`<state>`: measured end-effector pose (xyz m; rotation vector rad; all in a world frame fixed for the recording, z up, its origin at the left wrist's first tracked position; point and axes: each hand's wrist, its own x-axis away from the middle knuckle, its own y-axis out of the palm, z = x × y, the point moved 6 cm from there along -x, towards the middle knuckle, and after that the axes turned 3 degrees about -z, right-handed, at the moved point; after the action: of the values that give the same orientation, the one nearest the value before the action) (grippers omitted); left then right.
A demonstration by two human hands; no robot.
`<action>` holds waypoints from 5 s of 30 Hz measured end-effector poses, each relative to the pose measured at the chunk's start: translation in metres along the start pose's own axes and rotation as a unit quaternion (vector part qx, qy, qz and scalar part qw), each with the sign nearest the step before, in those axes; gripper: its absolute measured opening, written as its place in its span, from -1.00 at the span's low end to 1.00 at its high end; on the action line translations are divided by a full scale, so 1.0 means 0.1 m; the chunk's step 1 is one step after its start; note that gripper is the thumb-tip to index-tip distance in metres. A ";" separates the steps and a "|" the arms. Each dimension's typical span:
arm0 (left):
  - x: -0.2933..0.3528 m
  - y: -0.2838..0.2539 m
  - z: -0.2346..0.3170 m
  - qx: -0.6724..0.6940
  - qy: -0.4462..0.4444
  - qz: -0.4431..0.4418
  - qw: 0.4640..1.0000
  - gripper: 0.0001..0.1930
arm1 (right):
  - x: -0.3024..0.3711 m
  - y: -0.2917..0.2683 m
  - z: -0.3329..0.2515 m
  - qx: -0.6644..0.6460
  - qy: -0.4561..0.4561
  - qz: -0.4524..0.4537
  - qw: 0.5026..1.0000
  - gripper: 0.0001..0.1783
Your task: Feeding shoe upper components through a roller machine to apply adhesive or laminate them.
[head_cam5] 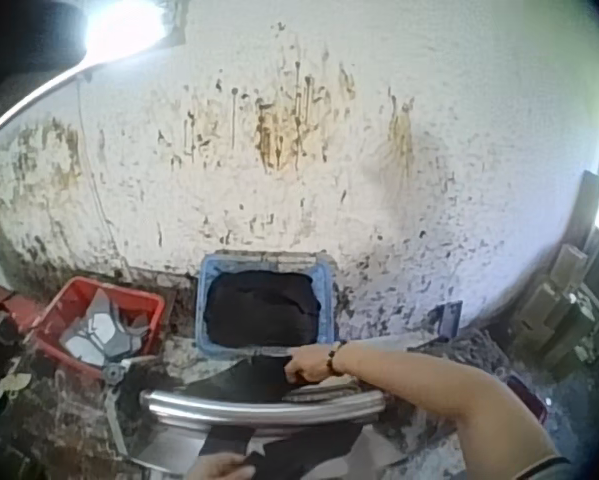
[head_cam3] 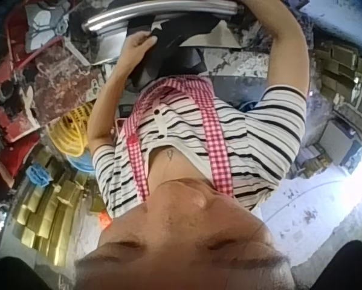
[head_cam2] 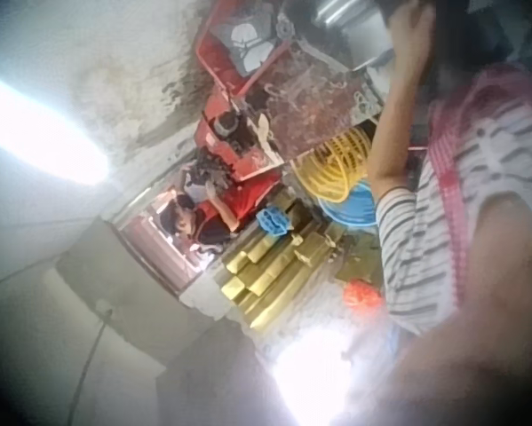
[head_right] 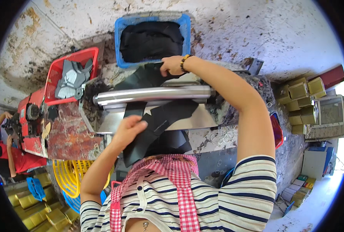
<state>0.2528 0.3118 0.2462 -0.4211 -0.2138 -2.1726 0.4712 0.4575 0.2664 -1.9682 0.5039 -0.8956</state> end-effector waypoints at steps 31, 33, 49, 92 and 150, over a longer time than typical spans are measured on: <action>0.85 -0.19 -0.30 -0.186 0.111 -0.176 0.960 -0.74 | 0.16 -1.55 -0.31 -0.031 0.001 0.019 0.999 -0.79; 0.84 -0.10 -0.41 -0.198 0.130 -0.179 0.955 -0.70 | 0.02 -1.90 -0.48 -0.034 0.067 -0.006 0.997 -0.78; 1.03 -0.17 -0.12 -0.248 0.149 -0.073 0.954 -0.69 | -2.68 -1.63 -2.87 0.388 -0.148 0.166 0.895 -0.78; 0.81 -0.14 -0.98 -0.524 0.186 0.073 0.828 -0.50 | 0.02 0.26 -0.14 0.183 -0.034 -0.070 0.980 -0.67; 0.56 -0.25 -0.41 0.005 -0.330 -0.054 0.943 -0.46 | 0.08 -0.01 -0.33 0.085 0.071 -0.028 0.993 -0.34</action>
<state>0.1924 0.2723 0.2289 -1.1485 -0.6268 -2.0614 0.4515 0.4345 0.2811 -1.7802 0.4398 -1.0833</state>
